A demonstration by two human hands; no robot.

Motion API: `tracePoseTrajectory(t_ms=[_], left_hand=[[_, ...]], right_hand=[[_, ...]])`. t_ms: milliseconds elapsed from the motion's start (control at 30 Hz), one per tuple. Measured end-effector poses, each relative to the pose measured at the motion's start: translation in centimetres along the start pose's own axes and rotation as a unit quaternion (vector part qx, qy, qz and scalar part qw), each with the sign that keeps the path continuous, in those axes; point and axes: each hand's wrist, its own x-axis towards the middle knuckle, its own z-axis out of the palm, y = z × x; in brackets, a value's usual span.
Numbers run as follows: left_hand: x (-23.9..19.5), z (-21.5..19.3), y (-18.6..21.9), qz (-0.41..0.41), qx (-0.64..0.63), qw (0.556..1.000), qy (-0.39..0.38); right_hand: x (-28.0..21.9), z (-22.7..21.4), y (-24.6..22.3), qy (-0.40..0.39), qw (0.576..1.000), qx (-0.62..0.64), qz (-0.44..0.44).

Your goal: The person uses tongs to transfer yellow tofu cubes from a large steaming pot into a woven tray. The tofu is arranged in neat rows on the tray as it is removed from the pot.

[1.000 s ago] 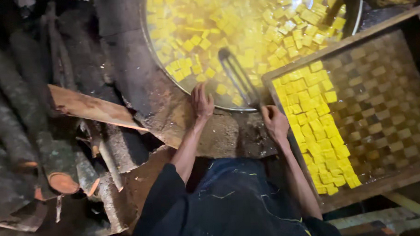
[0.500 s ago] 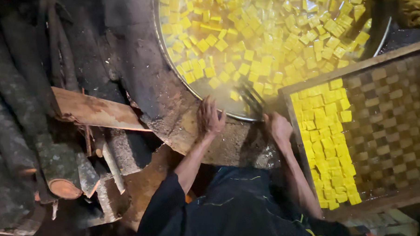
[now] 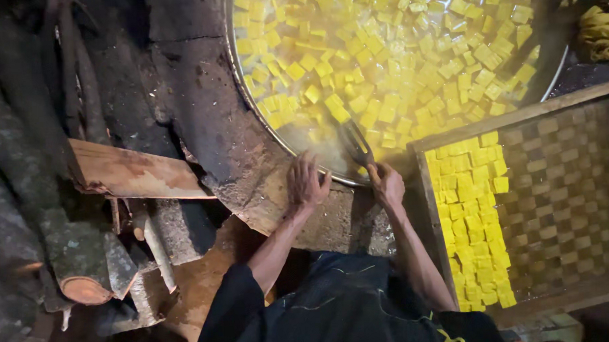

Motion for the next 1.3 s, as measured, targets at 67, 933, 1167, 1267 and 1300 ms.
tracePoseTrajectory(t_ms=[67, 933, 1167, 1267, 1300], left_hand=[[0.4, 0.0, -0.1, -0.009, 0.007, 1.0, -0.009], [0.9, -1.7, 0.9, -0.003, 0.013, 0.999, -0.03], [0.8, -2.0, 1.0, 0.006, 0.005, 1.0, -0.017], [0.6, -1.8, 1.1, 0.0, 0.008, 1.0, -0.018], [0.7, -1.8, 1.0, 0.005, 0.008, 1.0, -0.012]], right_hand=[[0.5, 0.2, -0.9, -0.002, 0.999, 0.033, -0.013], [6.8, 5.1, -4.9, -0.08, 0.933, 0.349, -0.027], [1.6, 3.1, 0.7, -0.009, 0.936, 0.349, -0.044], [0.9, 1.4, 0.9, 0.029, 0.974, 0.223, -0.043], [0.8, 0.8, 0.5, 0.051, 0.986, 0.152, -0.04]])
